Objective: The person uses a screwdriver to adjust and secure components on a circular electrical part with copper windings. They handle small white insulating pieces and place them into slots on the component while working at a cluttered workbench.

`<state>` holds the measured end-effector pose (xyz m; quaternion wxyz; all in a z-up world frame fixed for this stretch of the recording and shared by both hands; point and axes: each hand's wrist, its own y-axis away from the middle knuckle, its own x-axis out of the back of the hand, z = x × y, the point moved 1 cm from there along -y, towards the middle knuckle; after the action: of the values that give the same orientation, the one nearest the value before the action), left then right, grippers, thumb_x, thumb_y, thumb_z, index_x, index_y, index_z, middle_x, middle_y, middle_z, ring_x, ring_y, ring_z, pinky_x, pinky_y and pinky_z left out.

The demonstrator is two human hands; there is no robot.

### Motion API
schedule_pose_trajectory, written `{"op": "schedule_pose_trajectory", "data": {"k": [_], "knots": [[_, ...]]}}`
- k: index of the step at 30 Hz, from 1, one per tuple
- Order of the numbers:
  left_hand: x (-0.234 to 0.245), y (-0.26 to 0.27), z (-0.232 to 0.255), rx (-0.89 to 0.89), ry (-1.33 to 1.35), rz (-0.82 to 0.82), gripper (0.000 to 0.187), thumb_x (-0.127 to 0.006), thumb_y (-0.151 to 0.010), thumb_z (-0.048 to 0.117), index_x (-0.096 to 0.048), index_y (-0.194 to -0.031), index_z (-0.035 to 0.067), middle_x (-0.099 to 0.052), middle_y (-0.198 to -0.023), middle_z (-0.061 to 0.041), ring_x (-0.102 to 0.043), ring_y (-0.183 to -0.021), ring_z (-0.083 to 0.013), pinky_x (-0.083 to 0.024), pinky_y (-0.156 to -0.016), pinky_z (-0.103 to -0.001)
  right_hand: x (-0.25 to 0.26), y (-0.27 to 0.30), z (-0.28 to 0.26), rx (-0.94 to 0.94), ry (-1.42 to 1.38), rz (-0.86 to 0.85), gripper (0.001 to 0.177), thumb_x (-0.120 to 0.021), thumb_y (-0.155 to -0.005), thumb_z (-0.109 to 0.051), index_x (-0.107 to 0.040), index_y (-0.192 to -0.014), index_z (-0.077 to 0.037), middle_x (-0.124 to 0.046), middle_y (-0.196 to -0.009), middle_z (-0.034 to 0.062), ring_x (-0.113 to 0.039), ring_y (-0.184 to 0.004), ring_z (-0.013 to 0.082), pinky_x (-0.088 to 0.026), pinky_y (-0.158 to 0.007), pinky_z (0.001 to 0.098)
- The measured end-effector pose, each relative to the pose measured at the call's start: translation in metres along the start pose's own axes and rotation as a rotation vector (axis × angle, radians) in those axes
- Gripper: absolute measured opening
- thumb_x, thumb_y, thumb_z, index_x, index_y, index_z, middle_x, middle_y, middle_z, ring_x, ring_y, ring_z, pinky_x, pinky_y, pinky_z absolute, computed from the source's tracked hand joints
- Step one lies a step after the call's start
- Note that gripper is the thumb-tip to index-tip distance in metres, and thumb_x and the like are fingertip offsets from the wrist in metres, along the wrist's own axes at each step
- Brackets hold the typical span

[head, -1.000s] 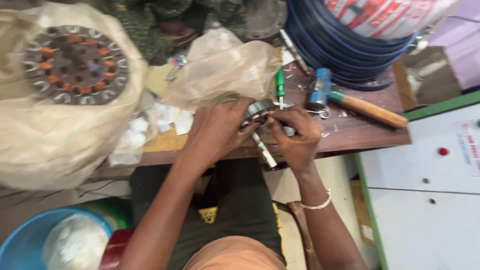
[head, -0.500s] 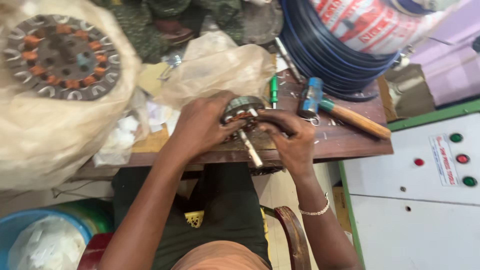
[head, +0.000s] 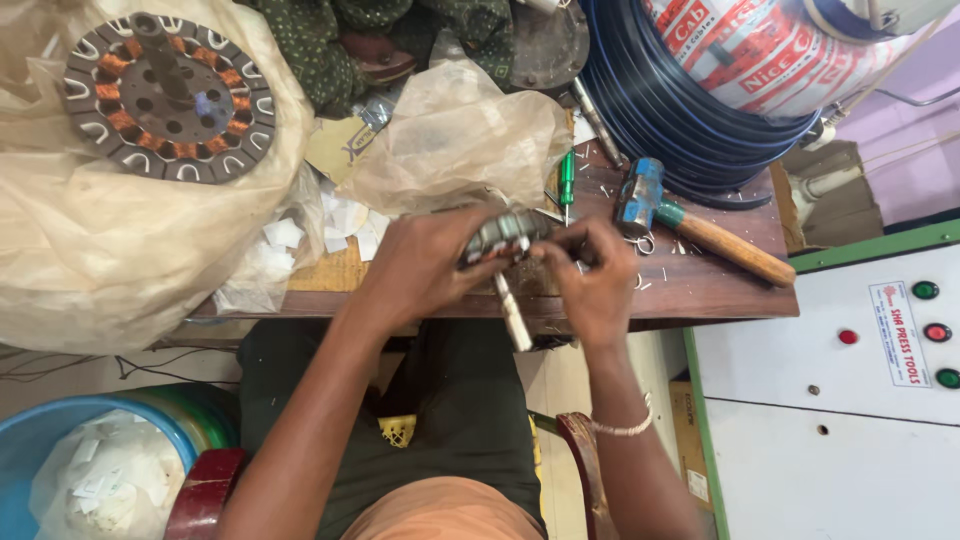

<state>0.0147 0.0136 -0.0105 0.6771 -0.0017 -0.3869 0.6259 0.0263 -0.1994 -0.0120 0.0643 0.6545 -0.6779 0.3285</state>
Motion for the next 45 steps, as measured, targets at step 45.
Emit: {"op": "schedule_pose_trajectory", "data": {"k": [45], "knots": [[-0.016,0.066,0.034,-0.073,0.004,0.245,0.046,-0.082,-0.063,0.003,-0.072,-0.108,0.011,-0.072,-0.105,-0.004,-0.063,-0.094,-0.0239,-0.048,-0.084,-0.038,-0.015,0.063,0.013,0.192,-0.340,0.010,0.046,-0.071,-0.098,-0.042,-0.070,-0.114,0.000,-0.075,-0.116,0.0138,-0.073,-0.118,0.0298,-0.059,-0.103,0.0385]]}}
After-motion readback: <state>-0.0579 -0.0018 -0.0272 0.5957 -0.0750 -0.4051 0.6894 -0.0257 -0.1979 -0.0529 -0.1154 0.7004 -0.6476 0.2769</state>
